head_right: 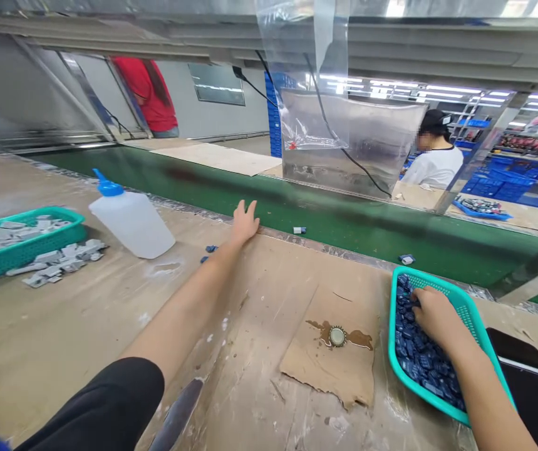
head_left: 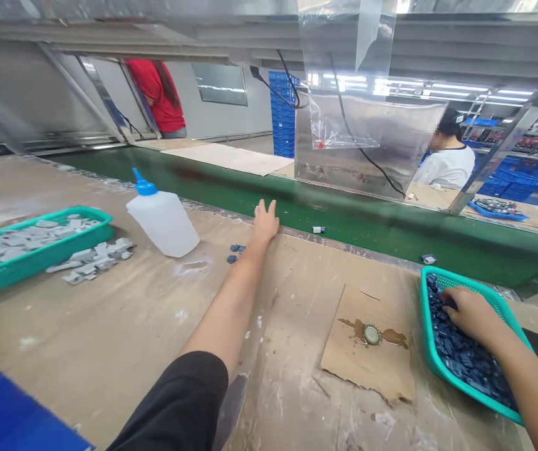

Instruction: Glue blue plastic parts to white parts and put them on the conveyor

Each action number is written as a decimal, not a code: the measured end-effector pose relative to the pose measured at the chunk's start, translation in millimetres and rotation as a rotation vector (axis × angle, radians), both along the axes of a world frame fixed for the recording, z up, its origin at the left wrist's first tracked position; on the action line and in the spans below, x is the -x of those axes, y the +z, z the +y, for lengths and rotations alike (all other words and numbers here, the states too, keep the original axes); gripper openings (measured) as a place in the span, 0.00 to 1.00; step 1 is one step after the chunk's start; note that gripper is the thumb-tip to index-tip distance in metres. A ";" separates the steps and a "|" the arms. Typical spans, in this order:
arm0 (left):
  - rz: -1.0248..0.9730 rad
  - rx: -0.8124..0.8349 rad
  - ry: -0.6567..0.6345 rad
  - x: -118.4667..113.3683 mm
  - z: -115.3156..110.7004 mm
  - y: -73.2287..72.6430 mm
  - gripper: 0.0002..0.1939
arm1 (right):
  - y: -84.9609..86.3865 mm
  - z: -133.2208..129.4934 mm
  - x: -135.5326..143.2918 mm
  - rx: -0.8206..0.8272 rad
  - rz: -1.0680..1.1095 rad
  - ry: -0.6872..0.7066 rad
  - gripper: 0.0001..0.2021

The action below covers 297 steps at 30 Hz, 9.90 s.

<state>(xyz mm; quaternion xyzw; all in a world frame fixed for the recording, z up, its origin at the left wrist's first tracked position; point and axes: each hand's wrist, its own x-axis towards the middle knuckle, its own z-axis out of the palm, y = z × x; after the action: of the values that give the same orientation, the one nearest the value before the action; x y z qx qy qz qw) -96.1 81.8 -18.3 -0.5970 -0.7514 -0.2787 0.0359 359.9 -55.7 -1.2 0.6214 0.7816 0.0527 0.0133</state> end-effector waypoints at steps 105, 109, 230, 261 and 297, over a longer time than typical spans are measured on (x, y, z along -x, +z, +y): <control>-0.564 -0.260 -1.056 -171.1 -223.2 78.7 0.08 | 56.6 -97.5 117.7 0.786 1.864 0.178 0.20; -0.576 -0.161 -1.040 -173.7 -217.1 78.0 0.07 | 54.7 -90.3 116.7 0.733 1.818 0.196 0.23; -0.366 0.033 -0.274 -91.4 18.1 -1.5 0.20 | 2.2 -38.5 11.1 -0.045 0.180 0.026 0.12; 0.073 0.028 -0.345 -43.9 -19.7 -28.1 0.24 | 3.1 -37.3 -2.3 -0.013 0.307 0.131 0.11; 0.106 0.035 -0.356 -44.6 -23.2 -24.1 0.21 | 10.7 -35.8 -0.7 0.066 0.501 0.073 0.08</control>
<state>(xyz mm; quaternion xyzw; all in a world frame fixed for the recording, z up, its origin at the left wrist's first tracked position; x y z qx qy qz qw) -51.4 58.6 -42.4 -0.7349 -0.6356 -0.2360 0.0152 360.7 -91.4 9.5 0.5858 0.7836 -0.1279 -0.1625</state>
